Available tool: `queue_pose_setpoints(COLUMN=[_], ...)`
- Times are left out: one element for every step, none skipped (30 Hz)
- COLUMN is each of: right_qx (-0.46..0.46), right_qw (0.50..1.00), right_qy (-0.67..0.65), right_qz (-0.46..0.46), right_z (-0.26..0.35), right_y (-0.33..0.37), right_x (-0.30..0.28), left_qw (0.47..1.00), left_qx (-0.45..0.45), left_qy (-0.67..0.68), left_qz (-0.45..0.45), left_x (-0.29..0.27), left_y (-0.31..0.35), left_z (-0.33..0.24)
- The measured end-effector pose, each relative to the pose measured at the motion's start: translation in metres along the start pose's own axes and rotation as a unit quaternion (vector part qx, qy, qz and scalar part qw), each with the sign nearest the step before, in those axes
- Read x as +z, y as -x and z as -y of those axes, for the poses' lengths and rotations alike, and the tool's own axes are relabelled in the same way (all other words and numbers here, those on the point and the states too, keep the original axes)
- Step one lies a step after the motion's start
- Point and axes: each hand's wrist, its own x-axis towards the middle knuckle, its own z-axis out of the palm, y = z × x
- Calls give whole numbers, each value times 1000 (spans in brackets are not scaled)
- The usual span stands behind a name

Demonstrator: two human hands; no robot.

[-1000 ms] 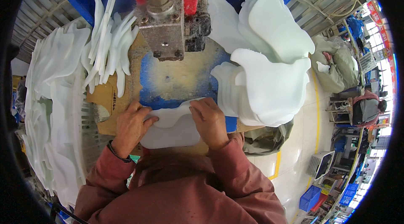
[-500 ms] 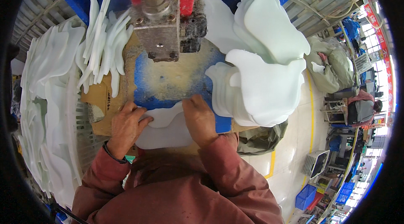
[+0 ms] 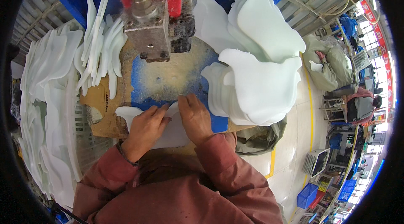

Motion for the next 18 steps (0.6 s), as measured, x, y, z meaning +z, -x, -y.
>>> queue_pose_setpoints(right_qx=[0, 2, 5, 8, 11, 14, 17, 39, 61, 84, 95, 107, 121, 132, 142, 160, 131, 113], right_qw=[1000, 1000, 1000, 1000, 1000, 1000, 999, 998, 996, 993, 990, 985, 980, 977, 973, 968, 974, 978], right_qy=[-2, -1, -1, -4, -10, -21, -32, -43, -53, -69, -92, -121, -150, -160, -170, -183, -166, -153], right_qz=[0, -1, -1, -1, -7, -14, -22, -32, -41, -53, -51, -51, -52, -58, -63, -65, -79, -87], right_z=[0, 1, 1, 2, 2, 2, 2, 2, 1, 1, 0, 0, 0, 0, 1, 1, 2, 2], right_y=[0, -1, -1, -2, -2, -2, -2, -1, 2, 5, 7, 10, 12, 13, 13, 12, 11, 10], right_x=[-1, -1, -2, -3, -4, -5, -7, -9, -14, -17, -21, -24, -26, -27, -27, -26, -24, -23], left_qw=[1000, 1000, 1000, 1000, 1000, 1000, 1000, 1000, 1000, 1000, 1000, 999, 999, 999, 999, 999, 999, 999], left_qx=[-7, -13, -11, -10, -11, -7, -6, -5, -6, -8, -9, -11, -12, -13, -12, -10, -9, -9], left_qy=[-4, -7, -10, -13, -14, -19, -23, -27, -24, -20, -16, -14, -13, -12, -10, -8, -5, -3], left_qz=[2, 5, 10, 15, 17, 12, 5, -4, -9, -15, -22, -27, -30, -34, -38, -43, -50, -53], left_x=[6, 10, 12, 14, 16, 18, 19, 19, 20, 21, 22, 23, 24, 24, 25, 25, 25, 26], left_y=[-5, -8, -10, -11, -12, -12, -11, -11, -10, -10, -9, -9, -8, -8, -8, -7, -7, -7], left_z=[-1, -1, 0, 1, 2, 2, 3, 3, 3, 3, 2, 2, 2, 2, 2, 2, 3, 3])
